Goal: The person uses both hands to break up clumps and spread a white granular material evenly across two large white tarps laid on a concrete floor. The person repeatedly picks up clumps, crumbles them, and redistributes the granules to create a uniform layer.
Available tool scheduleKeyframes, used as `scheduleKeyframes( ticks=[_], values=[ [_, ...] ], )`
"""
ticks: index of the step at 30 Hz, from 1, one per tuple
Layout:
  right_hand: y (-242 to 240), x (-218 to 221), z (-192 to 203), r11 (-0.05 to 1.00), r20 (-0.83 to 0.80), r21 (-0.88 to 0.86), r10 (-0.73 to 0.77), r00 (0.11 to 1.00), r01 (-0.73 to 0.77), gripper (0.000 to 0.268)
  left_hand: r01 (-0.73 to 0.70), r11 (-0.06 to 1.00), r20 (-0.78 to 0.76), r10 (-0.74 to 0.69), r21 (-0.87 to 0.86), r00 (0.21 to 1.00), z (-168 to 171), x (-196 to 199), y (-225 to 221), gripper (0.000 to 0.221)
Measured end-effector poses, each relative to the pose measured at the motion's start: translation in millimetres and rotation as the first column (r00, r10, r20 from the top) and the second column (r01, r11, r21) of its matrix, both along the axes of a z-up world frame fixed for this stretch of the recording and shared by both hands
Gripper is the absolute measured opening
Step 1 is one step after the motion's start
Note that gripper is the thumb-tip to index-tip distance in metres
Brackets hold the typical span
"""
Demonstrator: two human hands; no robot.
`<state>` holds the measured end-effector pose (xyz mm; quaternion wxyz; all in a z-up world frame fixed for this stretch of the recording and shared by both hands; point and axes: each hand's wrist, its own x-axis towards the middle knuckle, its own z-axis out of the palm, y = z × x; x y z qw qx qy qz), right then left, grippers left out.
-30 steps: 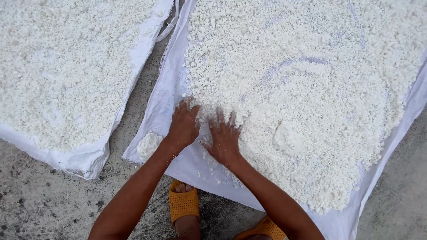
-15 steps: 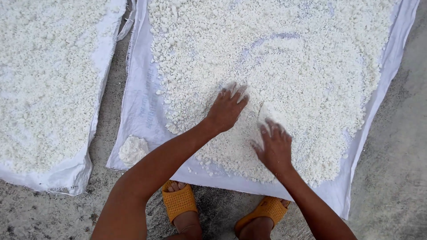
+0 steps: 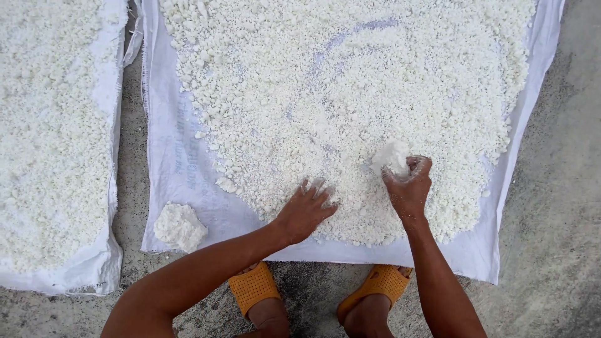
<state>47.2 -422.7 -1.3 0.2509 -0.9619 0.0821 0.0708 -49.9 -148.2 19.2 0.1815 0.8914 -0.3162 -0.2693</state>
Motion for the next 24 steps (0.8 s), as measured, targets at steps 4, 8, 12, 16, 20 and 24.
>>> scheduleKeyframes(
  ticks=[4,8,12,16,20,24],
  values=[
    [-10.7,14.8,-2.6,0.901,0.005,0.412,-0.148,0.989,0.133,0.054,-0.155,0.984,-0.001,0.155,-0.089,0.988,-40.4,-47.8,26.5,0.028],
    [20.7,31.3,-5.2,0.725,-0.153,0.648,-0.173,0.973,0.231,0.047,-0.379,0.925,-0.054,0.380,0.019,0.924,-32.8,-48.6,63.3,0.033],
    [106.3,21.6,19.9,0.693,-0.225,0.701,-0.005,0.974,0.166,0.050,-0.556,0.827,-0.112,0.562,0.079,0.820,-26.2,-45.3,98.5,0.036],
    [187.1,1.7,15.0,0.668,-0.223,0.744,0.266,0.938,-0.013,0.054,-0.695,0.681,-0.144,0.730,0.230,0.668,15.4,-37.4,120.5,0.033],
    [237.8,-14.4,-1.1,0.693,0.020,0.636,0.425,0.905,-0.339,0.052,-0.786,0.603,-0.194,0.794,0.137,0.576,10.2,-50.5,130.5,0.050],
    [216.0,-27.8,3.1,0.750,0.120,0.423,0.510,0.852,-0.508,0.054,-0.824,0.560,-0.287,0.805,0.081,0.519,31.1,-52.0,134.0,0.048]
  ],
)
